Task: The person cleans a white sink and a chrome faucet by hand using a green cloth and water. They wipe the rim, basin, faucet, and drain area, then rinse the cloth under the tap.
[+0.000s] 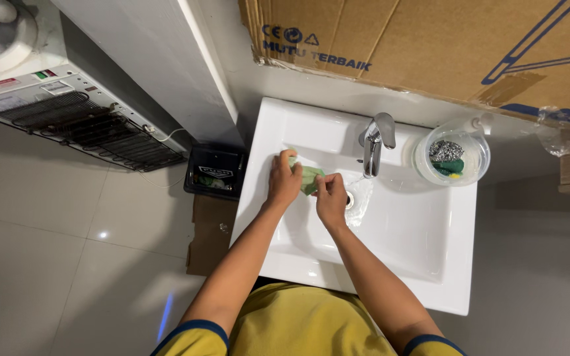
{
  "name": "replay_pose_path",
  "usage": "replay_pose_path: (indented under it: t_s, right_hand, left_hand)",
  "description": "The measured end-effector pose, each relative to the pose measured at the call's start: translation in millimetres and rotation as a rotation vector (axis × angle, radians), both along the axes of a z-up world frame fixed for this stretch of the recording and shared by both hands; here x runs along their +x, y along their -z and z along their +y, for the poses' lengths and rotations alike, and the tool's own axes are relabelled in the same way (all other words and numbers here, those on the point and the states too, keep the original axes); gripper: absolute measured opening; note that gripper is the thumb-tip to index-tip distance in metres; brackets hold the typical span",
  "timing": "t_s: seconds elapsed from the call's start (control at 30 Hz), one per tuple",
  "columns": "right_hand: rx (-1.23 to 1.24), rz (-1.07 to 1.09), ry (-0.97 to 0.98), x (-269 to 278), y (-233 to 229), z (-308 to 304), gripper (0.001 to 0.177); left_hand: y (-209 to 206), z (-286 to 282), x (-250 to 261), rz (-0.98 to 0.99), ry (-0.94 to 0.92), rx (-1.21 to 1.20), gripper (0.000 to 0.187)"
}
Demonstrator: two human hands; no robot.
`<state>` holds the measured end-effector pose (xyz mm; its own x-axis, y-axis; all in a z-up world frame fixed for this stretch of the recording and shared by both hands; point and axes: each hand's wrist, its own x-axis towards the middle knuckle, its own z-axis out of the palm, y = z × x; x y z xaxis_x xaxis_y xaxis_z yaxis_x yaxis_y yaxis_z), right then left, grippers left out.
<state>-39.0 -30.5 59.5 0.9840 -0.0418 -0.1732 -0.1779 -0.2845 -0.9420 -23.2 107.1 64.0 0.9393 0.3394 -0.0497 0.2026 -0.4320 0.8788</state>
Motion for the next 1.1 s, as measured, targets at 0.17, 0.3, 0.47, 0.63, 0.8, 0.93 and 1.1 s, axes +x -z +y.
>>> replay_pose_path:
  t_s: [0.17, 0.3, 0.47, 0.63, 0.8, 0.93, 1.1]
  right_hand:
    - [0.278, 0.008, -0.030, 4.3, -16.2, 19.8, 0.020]
    - [0.410, 0.153, -0.172, 1.9, -5.7, 46.7, 0.017]
    - [0.510, 0.200, -0.197, 0.7, 22.7, 69.3, 0.014]
    - [0.401, 0.195, -0.298, 12.8, 32.1, 63.4, 0.013]
    - [0.268, 0.238, -0.178, 18.0, 31.4, 51.5, 0.020]
    - [0.224, 0.344, -0.129, 13.3, 31.9, 38.2, 0.022]
    - [0.223, 0.397, -0.104, 10.2, 30.6, 24.2, 0.021]
  left_hand:
    - [-34.6, 22.9, -12.3, -0.116, -0.060, 0.276, 0.060]
    - [-40.1, 48.0, -16.1, 0.107, -0.009, 0.542, 0.085]
    - [11.6, 67.4, -33.2, -0.007, 0.134, 0.680, 0.070]
    - [31.2, 62.9, -29.1, -0.017, 0.190, 0.735, 0.071]
    - [4.3, 48.9, 2.1, 0.265, 0.287, 0.659, 0.089]
    - [13.9, 51.8, 33.4, 0.172, 0.311, 0.835, 0.081]
    - [12.5, 59.8, 70.9, 0.107, 0.312, 0.745, 0.080]
